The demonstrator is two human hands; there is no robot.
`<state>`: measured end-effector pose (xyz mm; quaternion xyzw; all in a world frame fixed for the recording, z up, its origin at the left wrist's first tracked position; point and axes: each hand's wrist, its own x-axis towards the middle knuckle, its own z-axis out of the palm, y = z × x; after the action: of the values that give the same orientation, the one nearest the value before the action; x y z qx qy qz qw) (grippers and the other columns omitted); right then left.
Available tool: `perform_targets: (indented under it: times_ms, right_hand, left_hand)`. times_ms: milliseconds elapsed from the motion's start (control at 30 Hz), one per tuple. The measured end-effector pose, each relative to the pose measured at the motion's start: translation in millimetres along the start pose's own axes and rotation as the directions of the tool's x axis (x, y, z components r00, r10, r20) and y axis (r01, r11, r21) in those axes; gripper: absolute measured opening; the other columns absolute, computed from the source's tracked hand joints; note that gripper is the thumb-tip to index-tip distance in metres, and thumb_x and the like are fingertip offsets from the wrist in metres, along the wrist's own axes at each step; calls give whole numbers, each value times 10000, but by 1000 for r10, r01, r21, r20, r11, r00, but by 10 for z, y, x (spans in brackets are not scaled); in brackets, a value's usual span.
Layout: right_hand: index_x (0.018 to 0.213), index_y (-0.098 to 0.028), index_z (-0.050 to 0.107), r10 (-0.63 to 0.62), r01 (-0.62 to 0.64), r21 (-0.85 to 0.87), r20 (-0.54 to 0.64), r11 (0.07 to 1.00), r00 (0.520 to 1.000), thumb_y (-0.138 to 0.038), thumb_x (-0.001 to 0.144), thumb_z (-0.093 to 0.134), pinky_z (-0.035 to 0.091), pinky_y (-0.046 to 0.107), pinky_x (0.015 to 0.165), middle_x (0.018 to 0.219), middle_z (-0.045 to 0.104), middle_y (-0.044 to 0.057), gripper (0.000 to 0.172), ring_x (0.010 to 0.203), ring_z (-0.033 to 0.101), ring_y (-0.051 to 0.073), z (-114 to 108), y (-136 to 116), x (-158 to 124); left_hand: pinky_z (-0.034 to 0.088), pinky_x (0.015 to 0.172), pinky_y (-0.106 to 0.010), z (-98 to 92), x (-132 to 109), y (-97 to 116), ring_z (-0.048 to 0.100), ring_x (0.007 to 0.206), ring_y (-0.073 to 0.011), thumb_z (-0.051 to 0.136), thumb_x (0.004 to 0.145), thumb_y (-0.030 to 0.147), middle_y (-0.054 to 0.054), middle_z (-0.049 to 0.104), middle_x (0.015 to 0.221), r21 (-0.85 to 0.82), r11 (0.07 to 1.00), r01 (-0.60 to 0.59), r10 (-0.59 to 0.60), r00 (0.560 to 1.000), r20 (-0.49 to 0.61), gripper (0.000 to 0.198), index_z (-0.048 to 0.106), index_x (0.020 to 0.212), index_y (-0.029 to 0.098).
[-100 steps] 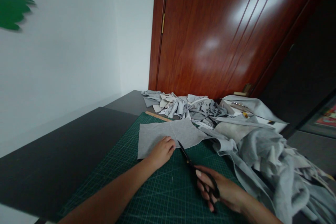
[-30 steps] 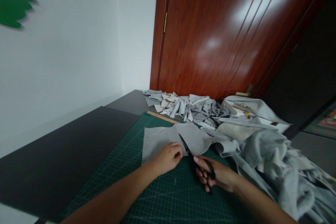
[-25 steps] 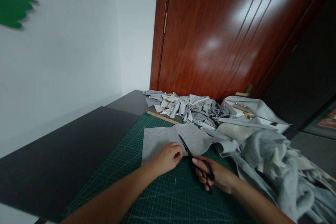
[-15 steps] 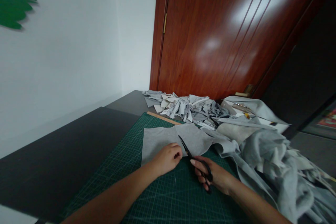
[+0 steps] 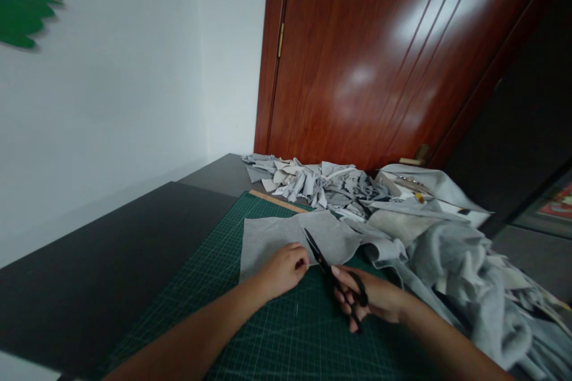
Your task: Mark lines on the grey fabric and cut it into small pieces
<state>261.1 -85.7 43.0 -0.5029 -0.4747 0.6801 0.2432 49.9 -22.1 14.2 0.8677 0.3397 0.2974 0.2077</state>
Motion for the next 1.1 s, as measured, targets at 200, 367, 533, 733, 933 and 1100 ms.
perform_targets:
  times_ms: [200,367,533,733,933,1100]
  right_hand:
    - [829,-189,475,12,-12,-15,3,1000,1000,-644,768,609,569,285,435,600,485,-52,479,510,491,88,-6,-117,144]
    - [816,-190,471,10,-10,-32,-7,999,1000,-651,750,625,559,266,428,593,486,-52,490,498,484,83,-13,-187,266]
    - [844,-196,472,-35,34,-32,-19,999,999,-632,758,630,513,211,392,610,484,-60,471,472,468,68,-18,-144,305]
    - [851,-190,487,-81,77,-54,-73,996,994,-607,729,673,446,166,355,589,455,-79,473,443,443,54,31,-109,315]
    - [792,-188,479,-127,119,-79,-106,990,986,-622,695,683,390,159,337,562,439,-89,490,410,424,49,89,-127,344]
    - [790,-187,475,-141,127,-116,-125,985,982,-614,677,693,331,153,333,557,443,-96,492,395,413,42,103,-139,338]
  left_hand:
    - [409,681,-219,12,-14,26,553,738,-135,561,763,17,15,578,768,3,1000,-17,17,1000,5,179,624,736,183]
    - [409,675,-222,27,-22,24,555,734,-135,569,766,22,14,581,770,-8,1000,-22,22,1000,-4,171,630,738,180]
    - [410,663,-221,27,-18,26,552,715,-131,573,774,31,19,579,769,-6,1000,-18,18,1000,3,166,630,739,183]
    - [417,674,-221,18,-23,36,554,723,-133,568,768,26,16,589,774,5,999,-33,33,999,11,174,627,738,186]
    - [413,668,-218,25,-24,29,550,711,-129,562,757,11,17,582,761,4,999,-42,42,999,0,182,624,731,181]
    - [412,665,-215,36,-24,21,549,715,-127,559,754,5,19,577,762,3,999,-45,45,999,-1,187,618,726,180]
